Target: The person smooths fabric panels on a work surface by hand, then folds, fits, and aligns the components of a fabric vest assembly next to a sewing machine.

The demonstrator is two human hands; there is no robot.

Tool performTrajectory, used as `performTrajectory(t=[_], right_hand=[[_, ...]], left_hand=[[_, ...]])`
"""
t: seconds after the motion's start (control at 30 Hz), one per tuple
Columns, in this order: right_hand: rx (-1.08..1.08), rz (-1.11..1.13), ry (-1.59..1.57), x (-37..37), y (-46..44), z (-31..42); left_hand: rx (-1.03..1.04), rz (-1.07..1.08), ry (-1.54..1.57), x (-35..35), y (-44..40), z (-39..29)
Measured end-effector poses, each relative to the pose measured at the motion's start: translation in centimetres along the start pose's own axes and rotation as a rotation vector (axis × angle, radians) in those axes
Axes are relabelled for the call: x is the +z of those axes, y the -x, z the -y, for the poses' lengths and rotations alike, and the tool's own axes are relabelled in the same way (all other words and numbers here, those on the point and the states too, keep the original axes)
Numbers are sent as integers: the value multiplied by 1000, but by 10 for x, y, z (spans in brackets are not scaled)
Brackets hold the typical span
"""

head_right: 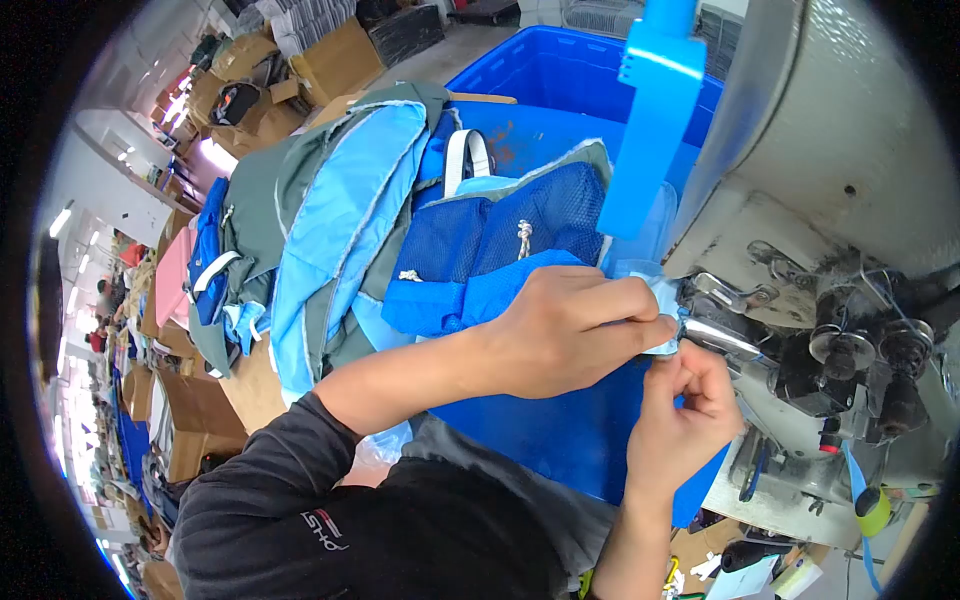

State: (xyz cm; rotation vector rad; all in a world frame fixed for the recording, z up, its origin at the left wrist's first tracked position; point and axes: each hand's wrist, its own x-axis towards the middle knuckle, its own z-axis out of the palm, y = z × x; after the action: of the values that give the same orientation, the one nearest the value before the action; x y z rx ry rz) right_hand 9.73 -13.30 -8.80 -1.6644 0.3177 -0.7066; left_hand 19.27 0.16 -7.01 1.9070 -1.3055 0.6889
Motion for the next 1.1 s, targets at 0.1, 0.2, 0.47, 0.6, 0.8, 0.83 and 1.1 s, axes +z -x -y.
performTrajectory(t=[0.1, 0.2, 0.47, 0.6, 0.8, 0.83, 1.1], right_hand=[[18, 29, -21, -2, -1, 3], [19, 42, -24, -4, -2, 3], [48, 75, -61, -5, -4, 7], [65, 91, -83, -6, -5, 9], [99, 115, -112, -9, -5, 12], [113, 123, -125, -10, -5, 12], [82, 185, -307, -18, -9, 4]], left_hand=[[-61, -13, 77, 1, 1, 0], [-143, -84, 255, 4, 1, 0], [-277, 10, 494, -5, -8, 4], [-181, -76, 370, 5, -3, 4], [20, -107, 113, 9, 7, 6], [39, -107, 96, 9, 7, 7], [132, -56, 22, 3, 4, 9]])
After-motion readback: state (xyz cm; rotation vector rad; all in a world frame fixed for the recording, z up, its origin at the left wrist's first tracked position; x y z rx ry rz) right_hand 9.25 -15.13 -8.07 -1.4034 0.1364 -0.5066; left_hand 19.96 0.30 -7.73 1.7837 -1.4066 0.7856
